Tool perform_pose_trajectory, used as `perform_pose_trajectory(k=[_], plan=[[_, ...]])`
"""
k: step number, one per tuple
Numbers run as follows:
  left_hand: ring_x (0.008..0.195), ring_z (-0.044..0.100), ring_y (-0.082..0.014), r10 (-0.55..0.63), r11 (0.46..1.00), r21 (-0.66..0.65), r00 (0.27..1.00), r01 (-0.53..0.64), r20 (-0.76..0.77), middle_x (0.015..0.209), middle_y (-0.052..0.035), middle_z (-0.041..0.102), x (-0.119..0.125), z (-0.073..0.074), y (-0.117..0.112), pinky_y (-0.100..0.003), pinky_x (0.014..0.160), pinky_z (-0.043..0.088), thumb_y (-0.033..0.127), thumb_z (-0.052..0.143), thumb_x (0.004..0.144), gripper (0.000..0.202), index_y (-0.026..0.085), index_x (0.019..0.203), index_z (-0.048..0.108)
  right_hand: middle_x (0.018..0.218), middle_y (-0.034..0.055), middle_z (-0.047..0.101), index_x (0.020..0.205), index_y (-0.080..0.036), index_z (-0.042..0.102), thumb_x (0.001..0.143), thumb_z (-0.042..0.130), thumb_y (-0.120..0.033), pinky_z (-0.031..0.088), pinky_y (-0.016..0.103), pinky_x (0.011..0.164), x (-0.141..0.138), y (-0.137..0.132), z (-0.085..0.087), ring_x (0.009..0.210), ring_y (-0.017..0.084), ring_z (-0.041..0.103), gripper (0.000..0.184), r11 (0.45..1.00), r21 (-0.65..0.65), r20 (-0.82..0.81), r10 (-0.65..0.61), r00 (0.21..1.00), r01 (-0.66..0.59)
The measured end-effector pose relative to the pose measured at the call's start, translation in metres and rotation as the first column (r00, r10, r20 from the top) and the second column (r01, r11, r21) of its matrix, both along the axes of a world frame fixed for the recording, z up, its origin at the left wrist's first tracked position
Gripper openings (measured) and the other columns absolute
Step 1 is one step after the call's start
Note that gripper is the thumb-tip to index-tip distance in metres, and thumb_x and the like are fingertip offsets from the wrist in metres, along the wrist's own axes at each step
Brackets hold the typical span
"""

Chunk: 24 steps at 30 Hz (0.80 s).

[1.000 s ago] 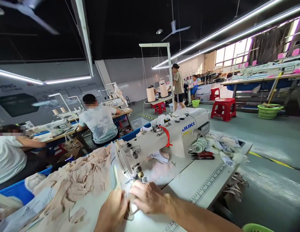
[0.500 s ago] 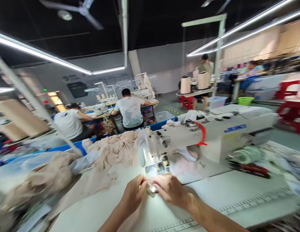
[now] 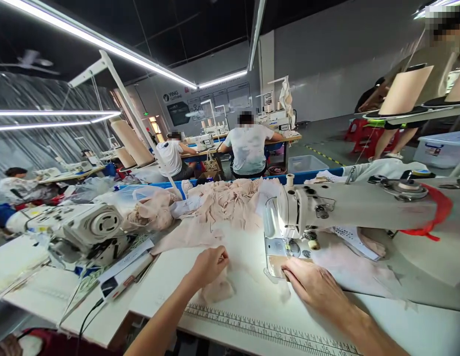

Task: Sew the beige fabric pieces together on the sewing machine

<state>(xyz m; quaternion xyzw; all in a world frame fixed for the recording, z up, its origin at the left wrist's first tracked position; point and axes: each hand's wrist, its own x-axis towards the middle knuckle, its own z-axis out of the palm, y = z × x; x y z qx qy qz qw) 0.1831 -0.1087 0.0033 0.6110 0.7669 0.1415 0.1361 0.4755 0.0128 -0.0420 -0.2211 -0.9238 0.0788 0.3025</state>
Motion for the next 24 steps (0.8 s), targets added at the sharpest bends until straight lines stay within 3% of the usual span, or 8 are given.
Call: perform_pose_trajectory(k=[6,9,12,17,20,22,24], plan=[[0.108,0.066,-0.0257,0.013,0.983,0.180,0.974,0.029,-0.227,0.109,-0.0099,0.072,-0.028,0.005,0.004,-0.036,0.089,0.051,0.018,0.056,0.093,0.015,0.019,0.101,0.069,0.078,0.0038,0.067,0.086,-0.028,0.061,0.102,0.042,-0.020,0.050,0.034,0.058,0.003,0.000,0.006,0.067,0.020,0.067,0.026,0.992,-0.109,0.011,-0.066,0.998,0.067],[0.114,0.064,-0.0266,-0.042,0.987,0.133,0.949,0.087,-0.313,0.116,-0.0092,0.072,-0.035,0.003,0.013,-0.037,0.091,0.052,0.014,0.056,0.093,0.022,0.021,0.108,0.070,0.082,0.0039,0.068,0.090,-0.027,0.064,0.105,0.038,-0.027,0.050,0.034,0.059,0.006,0.001,0.005,0.067,0.019,0.066,0.030,0.978,-0.177,0.030,-0.103,0.994,0.107],[0.106,0.067,-0.0251,-0.061,0.990,0.102,0.949,0.096,-0.310,0.109,-0.0083,0.073,-0.035,-0.003,0.023,-0.036,0.088,0.052,0.012,0.052,0.094,0.022,0.021,0.099,0.071,0.083,0.0038,0.069,0.092,-0.027,0.065,0.105,0.038,-0.029,0.049,0.033,0.057,0.010,0.005,0.003,0.066,0.019,0.065,0.029,0.976,-0.173,0.011,-0.131,0.991,0.131],[0.101,0.069,-0.0270,0.045,0.970,0.245,0.980,0.003,-0.193,0.101,-0.0097,0.074,-0.036,-0.012,0.025,-0.035,0.084,0.053,0.018,0.048,0.096,0.020,0.022,0.086,0.065,0.082,0.0035,0.072,0.092,-0.026,0.065,0.103,0.039,-0.031,0.051,0.032,0.060,0.022,0.014,0.006,0.067,0.019,0.067,0.029,0.976,-0.136,-0.026,-0.174,0.984,0.169],[0.085,0.072,-0.0256,0.193,0.895,0.397,0.979,-0.205,0.070,0.094,-0.0074,0.075,-0.049,-0.008,0.021,-0.035,0.075,0.055,0.030,0.054,0.093,0.008,0.023,0.092,0.059,0.080,0.0039,0.074,0.091,-0.025,0.067,0.101,0.040,-0.032,0.049,0.030,0.059,0.031,0.018,0.013,0.065,0.019,0.068,0.030,0.967,-0.164,-0.007,-0.200,0.980,0.196],[0.080,0.072,-0.0245,0.285,0.789,0.499,0.933,-0.358,0.219,0.098,-0.0091,0.077,-0.063,0.000,0.017,-0.036,0.074,0.057,0.037,0.051,0.094,0.017,0.022,0.102,0.053,0.081,0.0041,0.075,0.091,-0.025,0.068,0.101,0.040,-0.032,0.049,0.029,0.059,0.036,0.018,0.019,0.065,0.019,0.068,0.030,0.963,-0.188,0.012,-0.196,0.980,0.195],[0.087,0.072,-0.0248,0.345,0.671,0.583,0.888,-0.459,0.303,0.104,-0.0133,0.077,-0.078,0.012,0.013,-0.037,0.078,0.059,0.041,0.047,0.096,0.025,0.020,0.109,0.047,0.084,0.0050,0.076,0.092,-0.025,0.069,0.102,0.039,-0.032,0.051,0.030,0.061,0.039,0.014,0.025,0.068,0.019,0.069,0.032,0.963,-0.205,0.026,-0.175,0.984,0.177]])
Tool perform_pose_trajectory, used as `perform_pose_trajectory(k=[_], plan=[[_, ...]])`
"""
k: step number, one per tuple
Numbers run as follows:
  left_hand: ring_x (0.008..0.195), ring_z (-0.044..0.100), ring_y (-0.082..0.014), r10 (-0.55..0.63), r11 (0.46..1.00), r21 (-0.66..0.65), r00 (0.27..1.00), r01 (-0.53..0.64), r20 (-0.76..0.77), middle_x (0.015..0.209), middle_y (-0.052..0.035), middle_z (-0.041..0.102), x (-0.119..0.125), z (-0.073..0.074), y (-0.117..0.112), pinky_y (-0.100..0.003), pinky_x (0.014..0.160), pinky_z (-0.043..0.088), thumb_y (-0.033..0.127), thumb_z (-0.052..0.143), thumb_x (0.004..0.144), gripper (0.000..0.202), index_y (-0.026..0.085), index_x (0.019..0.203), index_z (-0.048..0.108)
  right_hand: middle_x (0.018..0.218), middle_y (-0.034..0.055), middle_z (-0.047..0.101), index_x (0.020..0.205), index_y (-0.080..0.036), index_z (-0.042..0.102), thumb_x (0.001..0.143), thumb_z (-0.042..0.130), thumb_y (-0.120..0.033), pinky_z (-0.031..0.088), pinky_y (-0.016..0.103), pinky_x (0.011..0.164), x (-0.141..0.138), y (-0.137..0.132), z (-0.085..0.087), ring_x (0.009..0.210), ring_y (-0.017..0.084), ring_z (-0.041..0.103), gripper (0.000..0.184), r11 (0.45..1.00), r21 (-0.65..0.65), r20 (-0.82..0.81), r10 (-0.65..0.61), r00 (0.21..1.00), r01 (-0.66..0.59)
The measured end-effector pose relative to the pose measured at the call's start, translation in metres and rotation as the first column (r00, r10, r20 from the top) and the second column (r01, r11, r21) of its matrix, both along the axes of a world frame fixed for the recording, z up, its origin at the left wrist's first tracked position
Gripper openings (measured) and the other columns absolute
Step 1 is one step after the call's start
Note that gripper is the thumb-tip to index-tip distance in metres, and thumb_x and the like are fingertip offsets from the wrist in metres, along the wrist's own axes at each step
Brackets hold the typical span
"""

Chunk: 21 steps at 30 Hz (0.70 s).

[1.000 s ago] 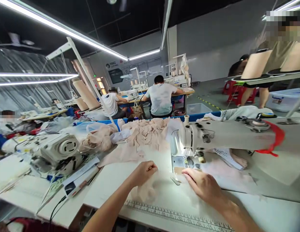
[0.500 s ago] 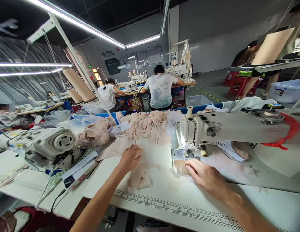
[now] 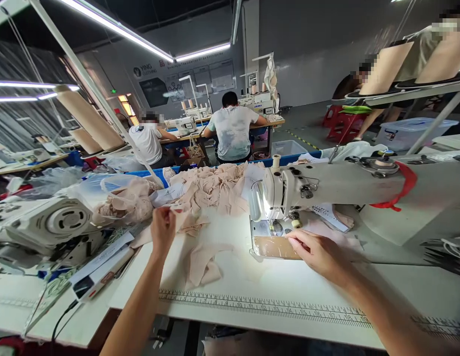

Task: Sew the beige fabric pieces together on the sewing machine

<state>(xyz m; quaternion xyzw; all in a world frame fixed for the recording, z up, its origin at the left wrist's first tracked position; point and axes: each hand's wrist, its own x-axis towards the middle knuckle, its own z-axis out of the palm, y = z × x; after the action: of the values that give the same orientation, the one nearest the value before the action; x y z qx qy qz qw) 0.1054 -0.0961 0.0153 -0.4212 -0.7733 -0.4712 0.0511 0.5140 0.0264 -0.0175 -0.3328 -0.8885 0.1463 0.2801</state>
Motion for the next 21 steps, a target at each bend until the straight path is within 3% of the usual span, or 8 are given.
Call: perform_pose_trajectory(k=[3,5,9,10,12,14,15,21], plan=[[0.096,0.073,-0.0257,0.090,0.982,0.162,0.996,-0.092,0.026,0.099,-0.0136,0.078,-0.013,0.020,-0.012,-0.039,0.084,0.059,0.050,0.049,0.094,0.034,0.019,0.107,0.048,0.090,0.0064,0.076,0.095,-0.025,0.070,0.103,0.037,-0.032,0.055,0.032,0.066,0.005,-0.016,0.003,0.075,0.020,0.071,0.034,0.999,-0.003,0.008,0.054,0.998,-0.054],[0.083,0.073,-0.0234,0.067,0.978,0.196,0.998,-0.069,0.019,0.092,-0.0092,0.077,-0.009,0.031,-0.023,-0.037,0.078,0.059,0.054,0.053,0.092,0.036,0.020,0.103,0.051,0.100,0.0078,0.077,0.103,-0.025,0.071,0.104,0.039,-0.029,0.059,0.034,0.076,0.009,-0.032,0.000,0.088,0.021,0.073,0.032,0.994,0.042,0.009,0.098,0.995,-0.098],[0.048,0.052,-0.0133,-0.216,0.974,-0.065,0.976,0.216,0.008,0.075,0.0015,0.072,0.037,0.036,-0.043,-0.028,0.050,0.044,0.056,0.053,0.091,0.032,0.025,0.096,0.057,0.126,0.0094,0.073,0.126,-0.025,0.067,0.103,0.045,-0.026,0.058,0.040,0.094,0.018,-0.068,-0.009,0.108,0.023,0.070,0.031,0.962,0.218,0.075,0.149,0.986,-0.162],[0.048,0.052,-0.0133,-0.327,0.923,-0.196,0.944,0.330,0.051,0.071,0.0022,0.071,0.053,0.032,-0.045,-0.028,0.050,0.042,0.055,0.052,0.091,0.030,0.025,0.093,0.059,0.129,0.0092,0.072,0.129,-0.024,0.065,0.103,0.046,-0.025,0.058,0.040,0.093,0.018,-0.075,-0.011,0.107,0.023,0.069,0.033,0.955,0.243,0.103,0.151,0.983,-0.172],[0.054,0.057,-0.0144,-0.511,0.726,-0.417,0.835,0.547,0.204,0.068,0.0014,0.072,0.083,0.021,-0.040,-0.028,0.056,0.045,0.051,0.049,0.092,0.030,0.024,0.087,0.061,0.132,0.0091,0.072,0.132,-0.022,0.063,0.103,0.048,-0.025,0.057,0.039,0.087,0.016,-0.085,-0.013,0.100,0.023,0.067,0.033,0.946,0.264,0.155,0.150,0.977,-0.187],[0.055,0.058,-0.0148,-0.573,0.557,-0.505,0.746,0.659,0.340,0.065,0.0010,0.070,0.101,0.007,-0.025,-0.027,0.058,0.045,0.053,0.046,0.093,0.035,0.023,0.084,0.060,0.131,0.0093,0.072,0.131,-0.021,0.063,0.102,0.049,-0.024,0.054,0.038,0.082,0.011,-0.089,-0.013,0.092,0.022,0.065,0.033,0.940,0.282,0.196,0.141,0.970,-0.193],[0.054,0.057,-0.0150,-0.574,0.523,-0.514,0.727,0.679,0.376,0.063,0.0012,0.069,0.103,0.000,-0.015,-0.027,0.058,0.045,0.055,0.045,0.093,0.037,0.023,0.082,0.059,0.130,0.0097,0.072,0.130,-0.021,0.063,0.101,0.050,-0.023,0.053,0.038,0.081,0.008,-0.088,-0.012,0.091,0.022,0.063,0.032,0.934,0.299,0.210,0.133,0.969,-0.193],[0.067,0.065,-0.0210,-0.568,0.611,-0.477,0.770,0.631,0.290,0.055,-0.0019,0.063,0.070,-0.004,0.041,-0.031,0.069,0.049,0.066,0.051,0.086,0.047,0.024,0.064,0.054,0.122,0.0110,0.071,0.118,-0.018,0.064,0.097,0.055,-0.020,0.042,0.036,0.072,-0.017,-0.065,-0.008,0.086,0.022,0.058,0.023,0.885,0.409,0.278,0.110,0.954,-0.221]])
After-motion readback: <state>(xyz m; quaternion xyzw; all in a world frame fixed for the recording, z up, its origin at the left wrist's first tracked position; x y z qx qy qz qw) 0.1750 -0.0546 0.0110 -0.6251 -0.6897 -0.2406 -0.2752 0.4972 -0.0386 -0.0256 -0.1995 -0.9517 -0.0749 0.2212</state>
